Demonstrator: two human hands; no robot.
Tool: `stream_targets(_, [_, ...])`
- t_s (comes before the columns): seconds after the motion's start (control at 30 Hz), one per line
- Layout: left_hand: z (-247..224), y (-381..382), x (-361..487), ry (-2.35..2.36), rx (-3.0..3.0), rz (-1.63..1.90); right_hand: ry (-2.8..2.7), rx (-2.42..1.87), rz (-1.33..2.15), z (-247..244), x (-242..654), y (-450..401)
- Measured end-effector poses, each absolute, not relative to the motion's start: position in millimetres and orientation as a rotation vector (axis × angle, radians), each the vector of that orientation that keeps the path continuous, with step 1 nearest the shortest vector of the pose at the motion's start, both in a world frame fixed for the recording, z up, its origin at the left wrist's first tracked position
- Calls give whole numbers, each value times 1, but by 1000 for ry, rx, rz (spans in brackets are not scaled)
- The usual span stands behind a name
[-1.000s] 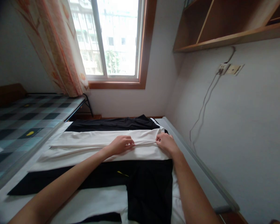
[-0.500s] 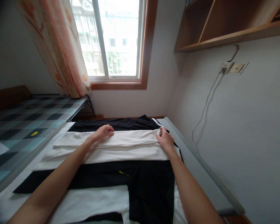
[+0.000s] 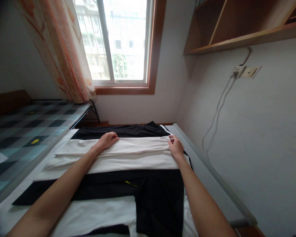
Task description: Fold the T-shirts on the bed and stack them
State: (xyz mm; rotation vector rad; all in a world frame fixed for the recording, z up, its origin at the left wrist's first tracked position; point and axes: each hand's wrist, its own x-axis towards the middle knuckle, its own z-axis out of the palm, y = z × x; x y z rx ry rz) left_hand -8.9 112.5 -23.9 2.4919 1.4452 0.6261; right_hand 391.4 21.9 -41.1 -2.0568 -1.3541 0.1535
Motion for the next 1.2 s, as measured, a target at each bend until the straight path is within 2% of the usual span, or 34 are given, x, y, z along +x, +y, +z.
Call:
stream_targets(0.27, [-25, 108, -60, 1657, 2599, 583, -1608, -1991, -343, -21, 364, 10])
stream_targets(0.43, [-27, 102, -123, 1866, 2574, 479, -1979, -1778, -246, -24, 334, 15])
stream_targets(0.63, [-23, 89, -176, 1973, 2478, 367, -2243, -1900, -71, -37, 322, 19])
stream_targets(0.83, [-14, 85, -208, 1997, 2396, 383, -2120, -1982, -89, -31, 340, 21])
stream_targets(1.03, [-11, 93, -229, 1964, 2080, 614, -1661, -2215, -295, -17, 362, 24])
stream_targets(1.2, [-5, 88, -224, 1861, 1836, 882, -1428, -2465, -66, -21, 380, 31])
